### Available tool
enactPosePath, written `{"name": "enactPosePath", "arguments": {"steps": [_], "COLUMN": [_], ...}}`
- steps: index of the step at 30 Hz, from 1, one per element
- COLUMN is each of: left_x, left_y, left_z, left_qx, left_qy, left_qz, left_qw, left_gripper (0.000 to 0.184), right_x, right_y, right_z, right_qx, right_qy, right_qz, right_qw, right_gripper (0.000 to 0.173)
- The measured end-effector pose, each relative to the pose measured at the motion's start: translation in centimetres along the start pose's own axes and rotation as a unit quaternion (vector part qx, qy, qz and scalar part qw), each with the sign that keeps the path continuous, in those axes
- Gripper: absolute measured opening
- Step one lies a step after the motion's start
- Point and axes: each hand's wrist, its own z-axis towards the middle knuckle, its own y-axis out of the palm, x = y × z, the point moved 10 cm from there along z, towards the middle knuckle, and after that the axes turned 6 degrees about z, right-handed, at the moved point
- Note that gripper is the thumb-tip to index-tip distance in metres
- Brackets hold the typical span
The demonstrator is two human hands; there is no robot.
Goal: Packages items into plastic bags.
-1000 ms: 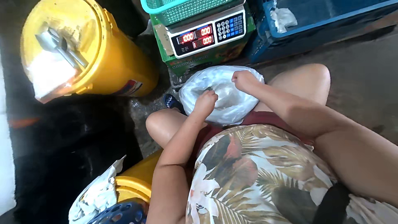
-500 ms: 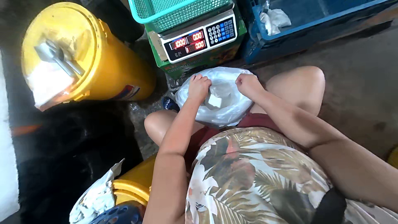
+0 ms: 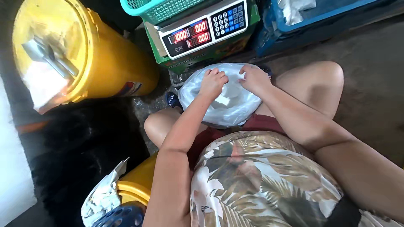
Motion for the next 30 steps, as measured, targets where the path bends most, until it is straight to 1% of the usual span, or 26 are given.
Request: {"name": "enactPosePath", "arguments": {"steps": [1, 2, 4, 5, 6, 7, 8, 9, 10, 11, 12, 13, 15, 16, 17, 18, 19, 20, 22, 24, 25, 26, 27, 28, 29, 30], "left_x": [-0.4, -0.9, -2.5, -3.7, -5.3, -6.9, -8.4, -9.3, -9.3, -8.7, -7.6, -6.3, -3.9, -3.2, -2.9, -3.2, -4.0, -5.3, -7.6, -7.8, -7.6, -6.9, -5.5, -4.6, -4.0, -3.6], "left_y": [0.0, -0.1, -0.1, 0.0, 0.4, 1.2, 2.5, 4.2, 6.3, 8.6, 10.8, 12.7, 15.7, 16.6, 17.5, 18.2, 19.2, 20.3, 21.8, 22.3, 21.2, 19.1, 16.5, 14.0, 12.3, 11.5], "left_z": [-0.3, -0.6, -1.6, -2.2, -3.0, -4.1, -5.3, -6.7, -7.9, -8.6, -8.8, -8.6, -7.0, -6.0, -5.2, -4.6, -4.4, -4.6, -5.3, -6.0, -6.2, -6.1, -5.8, -5.7, -5.6, -5.5], "left_qx": [0.004, 0.009, 0.015, 0.001, -0.023, -0.061, -0.110, -0.162, -0.234, -0.309, -0.372, -0.416, -0.455, -0.459, -0.456, -0.447, -0.437, -0.427, -0.373, -0.346, -0.304, -0.299, -0.394, -0.399, -0.377, -0.401], "left_qy": [-0.004, -0.010, -0.052, -0.102, -0.172, -0.258, -0.343, -0.404, -0.426, -0.406, -0.360, -0.300, -0.165, -0.111, -0.081, -0.078, -0.104, -0.159, -0.296, -0.344, -0.388, -0.443, -0.516, -0.573, -0.607, -0.591], "left_qz": [-0.002, -0.005, -0.024, -0.047, -0.077, -0.110, -0.142, -0.163, -0.165, -0.151, -0.129, -0.101, -0.036, 0.001, 0.032, 0.050, 0.048, 0.019, -0.086, -0.098, -0.116, -0.139, -0.197, -0.231, -0.240, -0.209], "left_qw": [1.000, 1.000, 0.998, 0.994, 0.982, 0.958, 0.922, 0.885, 0.858, 0.847, 0.846, 0.852, 0.875, 0.881, 0.886, 0.890, 0.892, 0.890, 0.875, 0.867, 0.862, 0.834, 0.735, 0.678, 0.657, 0.668], "left_gripper": [0.020, 0.020, 0.017, 0.015, 0.018, 0.026, 0.034, 0.039, 0.041, 0.039, 0.036, 0.033, 0.036, 0.040, 0.042, 0.043, 0.043, 0.043, 0.041, 0.039, 0.035, 0.034, 0.039, 0.040, 0.040, 0.040], "right_x": [0.0, -0.1, -0.5, -0.5, -0.4, -0.2, 0.0, 0.1, 0.3, 0.3, 0.3, 0.3, 0.2, 0.2, 0.2, 0.2, 0.3, 0.4, 0.8, 1.2, 1.4, 1.5, 1.7, 1.9, 2.0, 2.1], "right_y": [-0.1, -0.2, -0.5, -0.6, -0.7, -0.8, -1.0, -1.1, -1.3, -1.4, -1.6, -1.7, -1.7, -1.7, -1.7, -1.7, -1.8, -1.9, -2.1, -2.4, -2.5, -2.7, -2.8, -2.9, -2.9, -3.0], "right_z": [0.1, 0.2, 0.4, 0.6, 0.8, 1.0, 1.2, 1.3, 1.4, 1.4, 1.4, 1.4, 1.4, 1.4, 1.4, 1.4, 1.4, 1.4, 1.5, 1.6, 1.6, 1.6, 1.6, 1.6, 1.6, 1.7], "right_qx": [0.000, 0.001, 0.007, 0.011, 0.016, 0.021, 0.025, 0.026, 0.028, 0.030, 0.031, 0.033, 0.036, 0.035, 0.034, 0.034, 0.036, 0.041, 0.045, 0.045, 0.043, 0.045, 0.049, 0.055, 0.060, 0.062], "right_qy": [0.004, 0.007, 0.005, 0.002, 0.001, 0.001, 0.006, 0.013, 0.020, 0.024, 0.029, 0.031, 0.027, 0.023, 0.019, 0.018, 0.018, 0.017, 0.021, 0.027, 0.031, 0.033, 0.032, 0.028, 0.025, 0.023], "right_qz": [-0.001, -0.001, 0.007, 0.013, 0.022, 0.029, 0.037, 0.044, 0.051, 0.057, 0.060, 0.062, 0.063, 0.063, 0.065, 0.068, 0.070, 0.073, 0.079, 0.086, 0.088, 0.090, 0.092, 0.094, 0.095, 0.097], "right_qw": [1.000, 1.000, 1.000, 1.000, 1.000, 0.999, 0.999, 0.999, 0.998, 0.998, 0.997, 0.997, 0.997, 0.997, 0.997, 0.997, 0.997, 0.996, 0.996, 0.995, 0.995, 0.994, 0.994, 0.994, 0.993, 0.993], "right_gripper": [0.029, 0.027, 0.029, 0.028, 0.028, 0.028, 0.028, 0.029, 0.029, 0.029, 0.030, 0.029, 0.028, 0.028, 0.028, 0.027, 0.027, 0.027, 0.027, 0.027, 0.027, 0.027, 0.027, 0.027, 0.027, 0.026]}}
